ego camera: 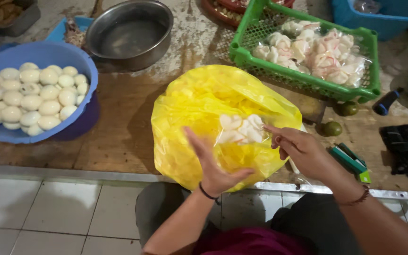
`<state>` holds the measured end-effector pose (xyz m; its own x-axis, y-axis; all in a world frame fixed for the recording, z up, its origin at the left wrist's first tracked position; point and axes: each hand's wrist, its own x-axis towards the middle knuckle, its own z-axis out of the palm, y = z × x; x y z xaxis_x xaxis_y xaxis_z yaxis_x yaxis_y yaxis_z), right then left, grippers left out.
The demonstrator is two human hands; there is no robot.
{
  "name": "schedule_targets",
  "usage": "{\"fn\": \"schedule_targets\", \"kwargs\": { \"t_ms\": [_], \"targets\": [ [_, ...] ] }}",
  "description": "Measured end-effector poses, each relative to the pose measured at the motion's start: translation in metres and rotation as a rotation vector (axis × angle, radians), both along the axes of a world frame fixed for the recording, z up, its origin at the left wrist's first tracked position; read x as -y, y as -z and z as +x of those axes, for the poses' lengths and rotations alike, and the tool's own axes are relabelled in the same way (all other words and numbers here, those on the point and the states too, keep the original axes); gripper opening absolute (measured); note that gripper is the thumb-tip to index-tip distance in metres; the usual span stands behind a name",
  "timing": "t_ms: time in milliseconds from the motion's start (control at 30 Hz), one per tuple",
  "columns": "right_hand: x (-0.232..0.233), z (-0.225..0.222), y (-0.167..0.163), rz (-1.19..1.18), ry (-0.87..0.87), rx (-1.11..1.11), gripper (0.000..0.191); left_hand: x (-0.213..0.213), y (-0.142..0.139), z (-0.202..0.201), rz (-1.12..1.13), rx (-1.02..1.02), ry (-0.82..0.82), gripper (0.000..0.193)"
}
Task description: The person places white round food items into small clear plastic bags and seals them using a handheld green heat sealer. The sealed bags are placed into a yellow plastic bag on the table.
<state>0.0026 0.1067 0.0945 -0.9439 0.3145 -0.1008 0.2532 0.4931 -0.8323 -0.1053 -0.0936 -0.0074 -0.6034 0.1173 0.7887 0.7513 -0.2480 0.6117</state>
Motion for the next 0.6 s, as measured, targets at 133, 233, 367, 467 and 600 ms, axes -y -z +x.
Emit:
{"fn": "schedule_targets", "kwargs": {
  "t_ms": [133,233,367,467,600],
  "targets": [
    [0.002,0.007,-0.006,-0.042,-0.050,0.180,0.045,0.006,-0.031,-0.002,-0.550,-0.398,-0.251,0.076],
    [0.008,0.009,-0.007,-0.066,-0.071,0.211,0.043,0.005,-0.042,0.004,-0.661,-0.384,-0.167,0.067],
    [0.013,0.009,-0.016,-0.070,-0.059,0.313,0.047,0.005,-0.043,0.005,-0.632,-0.341,-0.108,0.064],
    [0.016,0.004,-0.028,-0.153,-0.060,0.390,0.049,0.005,-0.039,0.003,-0.572,-0.267,-0.002,0.064],
    [0.015,-0.009,-0.052,-0.051,-0.066,0.533,0.051,0.003,-0.030,-0.001,-0.521,-0.021,0.136,0.048]
  ]
}}
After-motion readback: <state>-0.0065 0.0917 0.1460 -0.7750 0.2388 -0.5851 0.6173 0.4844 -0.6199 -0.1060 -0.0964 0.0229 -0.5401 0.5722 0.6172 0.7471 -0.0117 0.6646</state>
